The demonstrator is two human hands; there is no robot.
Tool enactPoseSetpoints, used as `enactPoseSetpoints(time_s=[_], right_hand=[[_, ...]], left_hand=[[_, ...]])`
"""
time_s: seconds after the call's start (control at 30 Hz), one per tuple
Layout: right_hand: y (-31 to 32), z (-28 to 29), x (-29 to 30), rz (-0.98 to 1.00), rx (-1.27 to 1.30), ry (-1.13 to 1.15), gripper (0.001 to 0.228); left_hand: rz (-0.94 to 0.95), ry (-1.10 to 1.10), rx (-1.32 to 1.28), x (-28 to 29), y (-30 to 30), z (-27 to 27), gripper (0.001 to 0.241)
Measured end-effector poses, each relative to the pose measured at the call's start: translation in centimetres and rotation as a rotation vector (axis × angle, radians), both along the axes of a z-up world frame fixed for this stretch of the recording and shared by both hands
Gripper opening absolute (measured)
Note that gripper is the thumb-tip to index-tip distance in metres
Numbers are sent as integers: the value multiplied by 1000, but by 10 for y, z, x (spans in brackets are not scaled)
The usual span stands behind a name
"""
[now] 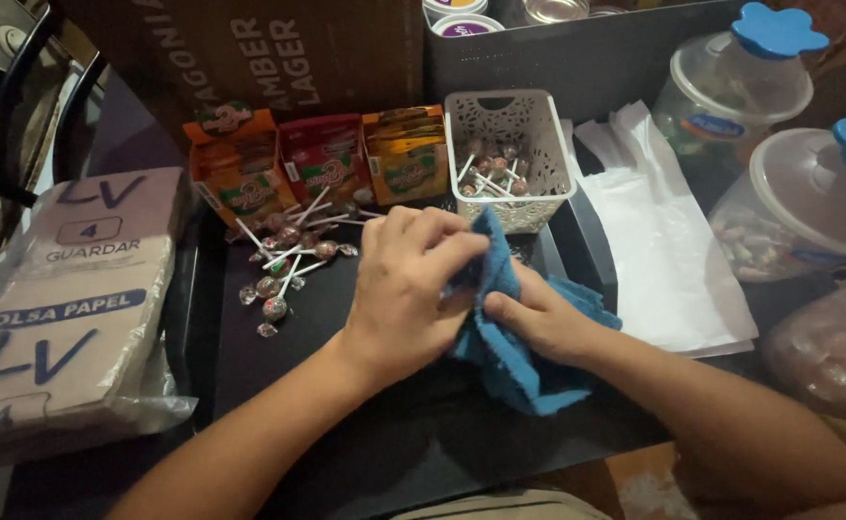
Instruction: Cleaning a small decorative basket and individual lollipops using a blue cloth.
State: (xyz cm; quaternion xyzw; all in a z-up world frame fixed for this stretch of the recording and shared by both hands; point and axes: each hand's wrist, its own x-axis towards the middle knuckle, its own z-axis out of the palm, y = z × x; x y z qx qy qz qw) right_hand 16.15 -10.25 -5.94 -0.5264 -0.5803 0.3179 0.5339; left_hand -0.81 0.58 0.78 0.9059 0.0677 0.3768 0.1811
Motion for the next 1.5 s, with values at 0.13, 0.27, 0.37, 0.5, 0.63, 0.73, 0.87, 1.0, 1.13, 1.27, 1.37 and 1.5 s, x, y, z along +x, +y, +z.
enactPoseSetpoints(time_s=[0.13, 0.27, 0.37, 0.5, 0.63, 0.73, 0.87, 1.0, 1.13, 1.27, 1.37, 1.5], right_hand=[[11, -12, 2, 72, -168, 237, 40], [12, -28, -1, -31, -229, 413, 47], [9, -14, -10, -28, -198, 316, 37], [6, -6, -19, -51, -95, 84, 25], [-1, 7, -34, 25, -109, -165, 27], [-2, 15, -36, 79, -172, -298, 32], [-1, 16, -35, 92, -181, -309, 26], [-2, 20, -34, 120, -188, -308, 23], [-5, 22, -35, 66, -153, -367, 23], [-8, 19, -37, -74, -116, -393, 26], [-6, 11, -35, -279, -155, -374, 41], [0, 23, -39, -230, -91, -304, 35]], left_hand=[[-61, 74, -123, 2, 2, -5, 33], [-42, 114, -122, 5, 7, -11, 23], [-35, 111, -96, 7, 11, -12, 22], [39, 51, -44, 12, 28, -11, 24], [174, -199, 120, 33, 44, 26, 22], [211, -176, 248, 79, 63, 30, 23], [233, 78, 409, 148, 77, 16, 25], [264, 220, 411, 163, 79, 4, 43], [397, 136, 471, 120, 85, 24, 56], [403, 141, 525, 37, 92, 37, 31], [487, 478, 417, -8, 104, 13, 9], [531, 674, 300, -24, 112, -23, 9]])
